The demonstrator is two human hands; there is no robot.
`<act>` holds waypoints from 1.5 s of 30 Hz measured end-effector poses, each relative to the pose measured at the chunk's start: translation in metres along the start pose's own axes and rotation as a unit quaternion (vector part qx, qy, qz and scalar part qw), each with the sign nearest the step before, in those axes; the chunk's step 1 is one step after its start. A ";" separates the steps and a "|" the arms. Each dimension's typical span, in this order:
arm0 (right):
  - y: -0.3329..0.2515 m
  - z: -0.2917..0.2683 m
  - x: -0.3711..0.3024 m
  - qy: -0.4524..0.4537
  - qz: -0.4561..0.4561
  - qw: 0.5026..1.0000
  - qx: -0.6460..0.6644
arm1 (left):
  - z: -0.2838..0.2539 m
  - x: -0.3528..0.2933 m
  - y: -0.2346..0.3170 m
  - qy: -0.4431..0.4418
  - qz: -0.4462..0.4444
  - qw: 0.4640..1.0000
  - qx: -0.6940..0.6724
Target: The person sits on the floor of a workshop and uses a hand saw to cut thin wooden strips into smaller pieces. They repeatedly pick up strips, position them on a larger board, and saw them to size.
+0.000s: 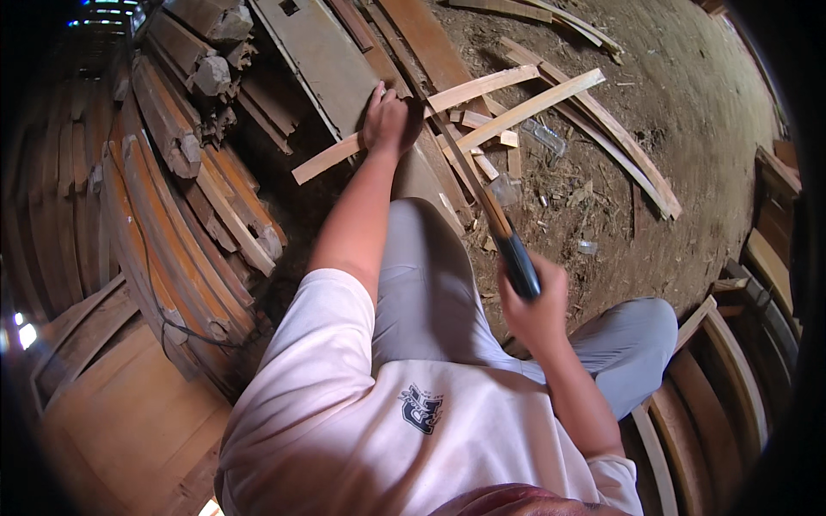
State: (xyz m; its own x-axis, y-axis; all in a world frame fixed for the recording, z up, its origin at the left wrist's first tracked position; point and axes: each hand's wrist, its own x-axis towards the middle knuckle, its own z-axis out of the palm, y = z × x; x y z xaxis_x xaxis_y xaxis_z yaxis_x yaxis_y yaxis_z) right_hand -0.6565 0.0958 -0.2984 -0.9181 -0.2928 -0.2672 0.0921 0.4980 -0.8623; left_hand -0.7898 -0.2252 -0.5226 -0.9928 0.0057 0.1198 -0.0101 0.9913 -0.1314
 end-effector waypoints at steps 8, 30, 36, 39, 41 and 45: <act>0.008 -0.012 -0.015 -0.020 0.030 0.999 -0.010 | -0.015 0.000 0.006 0.000 -0.011 0.998 -0.062; 0.008 -0.032 -0.060 -0.002 0.029 0.999 0.014 | -0.021 0.007 -0.008 -0.063 0.134 0.988 -0.036; 0.003 -0.041 -0.059 -0.025 0.019 0.999 -0.038 | -0.023 0.004 -0.011 -0.093 0.117 0.985 -0.082; 0.007 -0.042 -0.059 0.009 0.012 1.000 0.005 | -0.035 0.000 -0.005 -0.073 0.111 0.979 -0.154; 0.007 -0.044 -0.057 -0.005 0.000 1.000 -0.024 | -0.034 0.001 -0.009 -0.103 0.125 0.975 -0.155; 0.007 -0.042 -0.058 -0.023 -0.010 0.998 -0.054 | -0.020 -0.002 -0.004 -0.073 0.085 0.991 -0.074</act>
State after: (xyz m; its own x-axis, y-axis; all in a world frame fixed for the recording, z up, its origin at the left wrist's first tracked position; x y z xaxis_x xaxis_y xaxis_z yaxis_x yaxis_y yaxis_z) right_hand -0.6185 0.1505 -0.2713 -0.9003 -0.3394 -0.2725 0.0296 0.5767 -0.8164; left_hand -0.7856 -0.2261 -0.5025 -0.9853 0.1667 -0.0367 0.1665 0.9860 0.0093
